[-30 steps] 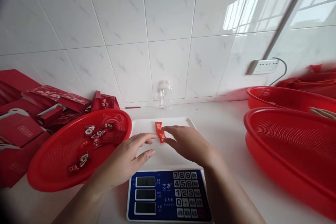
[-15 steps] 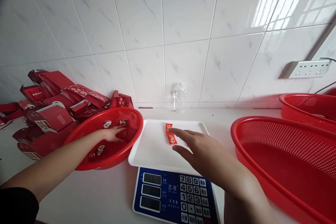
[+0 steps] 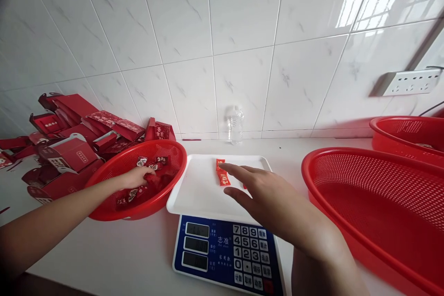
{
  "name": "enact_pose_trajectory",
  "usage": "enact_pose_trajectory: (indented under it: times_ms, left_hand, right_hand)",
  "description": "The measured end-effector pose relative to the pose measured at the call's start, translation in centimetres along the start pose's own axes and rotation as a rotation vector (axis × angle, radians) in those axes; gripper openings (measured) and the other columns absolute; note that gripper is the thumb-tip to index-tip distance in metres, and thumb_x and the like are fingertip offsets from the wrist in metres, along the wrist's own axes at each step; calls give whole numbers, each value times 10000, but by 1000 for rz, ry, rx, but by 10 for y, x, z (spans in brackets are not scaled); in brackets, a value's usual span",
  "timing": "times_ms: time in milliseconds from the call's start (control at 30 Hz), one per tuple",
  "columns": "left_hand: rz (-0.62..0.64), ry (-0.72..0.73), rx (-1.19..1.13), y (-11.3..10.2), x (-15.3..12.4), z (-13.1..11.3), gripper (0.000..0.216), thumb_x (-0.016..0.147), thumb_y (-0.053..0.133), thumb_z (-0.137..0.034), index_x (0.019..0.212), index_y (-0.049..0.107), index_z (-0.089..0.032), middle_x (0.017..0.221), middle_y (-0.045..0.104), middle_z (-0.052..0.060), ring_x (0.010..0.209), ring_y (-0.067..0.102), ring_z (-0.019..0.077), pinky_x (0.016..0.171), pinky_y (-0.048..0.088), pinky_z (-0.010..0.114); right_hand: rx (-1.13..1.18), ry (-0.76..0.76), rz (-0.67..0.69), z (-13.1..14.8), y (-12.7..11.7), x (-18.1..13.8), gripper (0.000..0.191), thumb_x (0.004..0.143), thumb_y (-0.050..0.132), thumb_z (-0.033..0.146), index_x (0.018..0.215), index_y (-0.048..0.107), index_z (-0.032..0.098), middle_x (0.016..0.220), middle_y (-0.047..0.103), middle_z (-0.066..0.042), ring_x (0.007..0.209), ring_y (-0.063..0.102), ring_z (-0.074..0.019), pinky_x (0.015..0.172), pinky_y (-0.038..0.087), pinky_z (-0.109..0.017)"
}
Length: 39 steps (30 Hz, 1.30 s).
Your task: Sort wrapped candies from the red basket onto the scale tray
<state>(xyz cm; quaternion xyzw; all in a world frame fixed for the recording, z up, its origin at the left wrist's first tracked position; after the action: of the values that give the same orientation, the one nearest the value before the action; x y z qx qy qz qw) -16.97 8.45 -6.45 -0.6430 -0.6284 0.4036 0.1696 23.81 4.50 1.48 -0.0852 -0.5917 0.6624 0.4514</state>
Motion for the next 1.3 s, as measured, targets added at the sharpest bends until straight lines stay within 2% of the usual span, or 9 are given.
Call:
enact_pose_trajectory:
  times_ms: [267, 367, 500, 600, 700, 800, 933, 1100, 1300]
  left_hand:
    - [-120, 107, -665, -30, -24, -66, 237, 940, 596, -246, 1159, 611, -157, 1083, 659, 65, 806, 642, 149, 676, 562, 296]
    - [-11, 207, -944, -4, -46, -105, 206, 860, 554, -169, 1032, 662, -134, 1097, 680, 104, 763, 607, 115, 612, 524, 203]
    - [319, 249, -1101, 58, -80, -148, 268, 700, 625, -197, 930, 699, -83, 1047, 687, 179, 710, 579, 140, 457, 457, 175]
    - [576, 270, -1108, 95, -96, -171, 388, 640, 689, -252, 985, 702, -75, 945, 682, 173, 573, 509, 138, 311, 357, 182]
    - [696, 338, -1156, 111, -100, -188, 478, 656, 718, -347, 1066, 685, -104, 868, 655, 123, 543, 450, 116, 274, 274, 147]
    - [695, 395, -1195, 116, -97, -197, 383, 681, 710, -332, 1004, 689, -127, 719, 598, 59, 523, 411, 94, 294, 228, 116]
    - [691, 390, -1156, 122, -93, -197, 211, 763, 663, -273, 914, 704, -131, 540, 515, 5, 429, 345, 76, 299, 193, 139]
    - [477, 494, -1088, 120, -87, -186, 385, 811, 736, -326, 1176, 666, -227, 827, 658, 43, 564, 453, 75, 459, 348, 162]
    - [229, 620, -971, 104, -84, -176, 365, 836, 734, -446, 1139, 701, -244, 719, 560, -12, 605, 426, 100, 594, 387, 220]
  right_hand:
    - [-10, -24, -16, 0, 0, -1, 430, 975, 485, 392, 1388, 571, 308, 1216, 728, -73, 1017, 714, -297, 767, 612, -438]
    - [53, -14, -27, 3, 4, 4, 434, 975, 499, 370, 1391, 570, 268, 1216, 723, -94, 1001, 717, -286, 810, 595, -438]
    - [222, 24, -92, 10, 3, 12, 528, 979, 507, 457, 1428, 524, 179, 1270, 680, -157, 1078, 676, -301, 880, 553, -457]
    - [481, 28, -71, 16, 0, 16, 566, 974, 498, 544, 1360, 564, 135, 1039, 741, -137, 931, 692, -260, 832, 546, -424]
    - [746, -59, -29, 24, -5, 17, 482, 964, 516, 565, 1183, 650, 157, 937, 723, -83, 830, 668, -202, 781, 536, -353]
    - [778, -79, -78, 27, -8, 18, 361, 958, 557, 519, 990, 657, 173, 954, 702, -68, 862, 634, -184, 767, 506, -314]
    - [686, 75, -114, 20, -1, 21, 354, 1004, 465, 469, 782, 527, 200, 649, 594, 8, 597, 526, -125, 569, 422, -264]
    - [582, 193, -252, 9, 3, 23, 339, 962, 512, 473, 763, 523, 199, 625, 579, 15, 566, 482, -114, 526, 377, -255]
    - [644, 231, -166, 8, 11, 26, 308, 894, 633, 454, 759, 590, 181, 659, 621, -4, 609, 545, -125, 556, 413, -263]
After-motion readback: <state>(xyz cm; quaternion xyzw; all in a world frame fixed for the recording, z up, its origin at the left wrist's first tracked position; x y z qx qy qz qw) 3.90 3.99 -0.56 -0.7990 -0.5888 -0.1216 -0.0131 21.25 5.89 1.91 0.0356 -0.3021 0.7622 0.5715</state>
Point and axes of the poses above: each hand's wrist, its own x-axis towards the middle knuckle, its own y-axis out of the palm, z = x × y, the point moved 3 cm from there along x, towards the middle knuckle
